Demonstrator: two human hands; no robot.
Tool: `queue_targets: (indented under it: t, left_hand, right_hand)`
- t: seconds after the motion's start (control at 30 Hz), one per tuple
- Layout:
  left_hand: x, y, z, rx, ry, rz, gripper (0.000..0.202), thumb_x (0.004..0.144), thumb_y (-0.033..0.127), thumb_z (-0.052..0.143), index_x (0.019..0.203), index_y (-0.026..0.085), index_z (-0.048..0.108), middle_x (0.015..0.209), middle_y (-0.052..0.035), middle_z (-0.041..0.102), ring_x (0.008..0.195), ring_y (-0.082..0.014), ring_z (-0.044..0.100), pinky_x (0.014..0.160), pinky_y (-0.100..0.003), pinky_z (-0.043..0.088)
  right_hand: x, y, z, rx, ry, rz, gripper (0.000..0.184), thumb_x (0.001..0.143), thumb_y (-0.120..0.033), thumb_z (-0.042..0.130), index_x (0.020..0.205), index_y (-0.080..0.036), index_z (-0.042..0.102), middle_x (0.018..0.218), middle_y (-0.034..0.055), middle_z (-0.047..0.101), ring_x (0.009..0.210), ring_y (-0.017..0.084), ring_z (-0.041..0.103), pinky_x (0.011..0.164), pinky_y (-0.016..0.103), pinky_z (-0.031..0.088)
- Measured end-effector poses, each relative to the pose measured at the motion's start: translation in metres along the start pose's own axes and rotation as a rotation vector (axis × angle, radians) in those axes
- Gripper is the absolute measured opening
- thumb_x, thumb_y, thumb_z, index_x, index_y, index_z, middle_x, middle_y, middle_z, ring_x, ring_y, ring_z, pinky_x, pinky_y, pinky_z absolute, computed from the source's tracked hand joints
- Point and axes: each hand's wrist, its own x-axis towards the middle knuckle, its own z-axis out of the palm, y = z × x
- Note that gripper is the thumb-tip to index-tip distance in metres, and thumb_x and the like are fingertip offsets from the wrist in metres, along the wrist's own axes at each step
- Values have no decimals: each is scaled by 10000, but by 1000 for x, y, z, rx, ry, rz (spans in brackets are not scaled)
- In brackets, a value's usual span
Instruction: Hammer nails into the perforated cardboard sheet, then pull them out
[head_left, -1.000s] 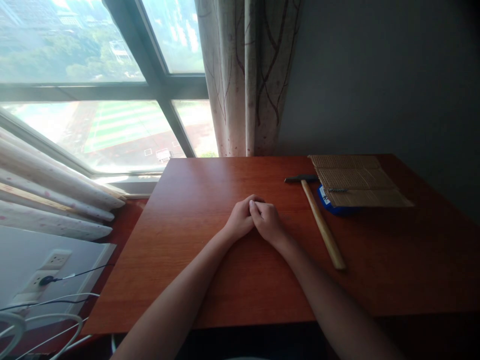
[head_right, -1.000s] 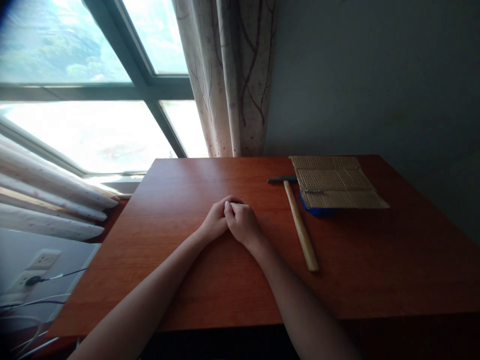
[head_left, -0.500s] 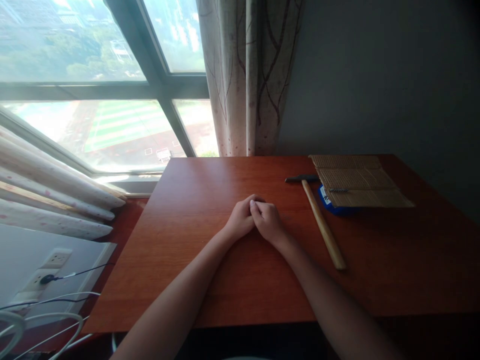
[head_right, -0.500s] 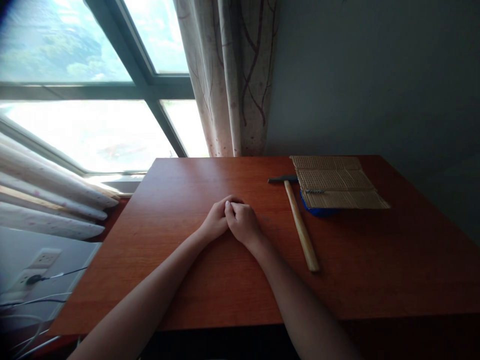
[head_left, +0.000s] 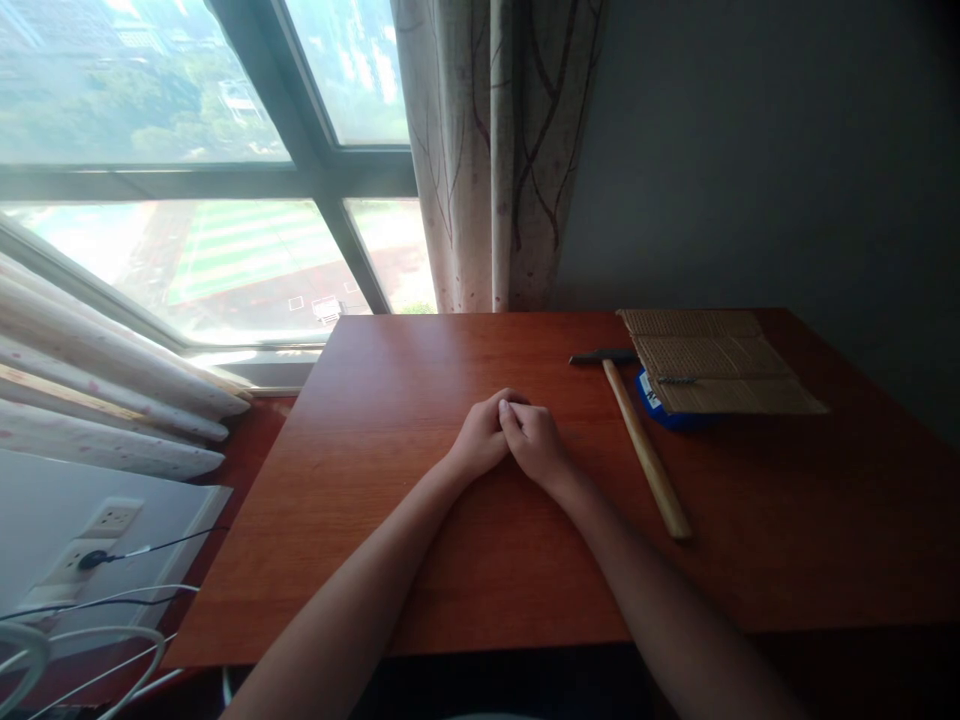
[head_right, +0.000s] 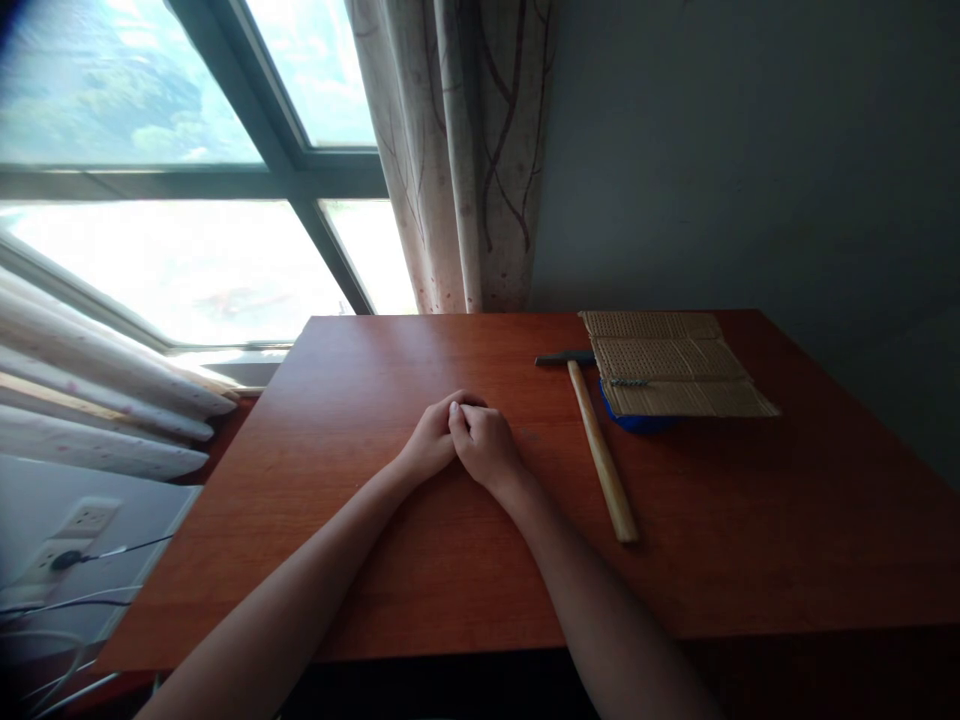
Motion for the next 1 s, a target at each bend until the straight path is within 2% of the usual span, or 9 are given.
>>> queue_targets:
  t: [0.47,0.73,1.0]
  left_hand:
    - [0,3,1,-6,7,-6,241,774,139,556,977,146,684,909,-54,728,820,-185,659,766,-282,510]
    - [0,0,1,-9,1,-2,249,771,129,557,985,143,683,920,-58,730,821,-185,660,765,-283,509]
    - [-1,2,1,8,1,-3,256,774,124,556,997,138,681,921,-61,729,813,-183,658,760,-282,504]
  right_hand:
    - [0,1,1,-9,-2,-6,457,1017,-325,398,651,-191,636,657,78,705,591,186,624,578,281,382]
    - [0,1,0,-9,-1,-6,468,1018,-360,366,638,-205,590,645,69,688,606,183,627,575,277,380]
    - [0,0,0,-29,2,-23,460,1006,-329,376,599,-204,552,639,82,688,590,182,625,575,287,355]
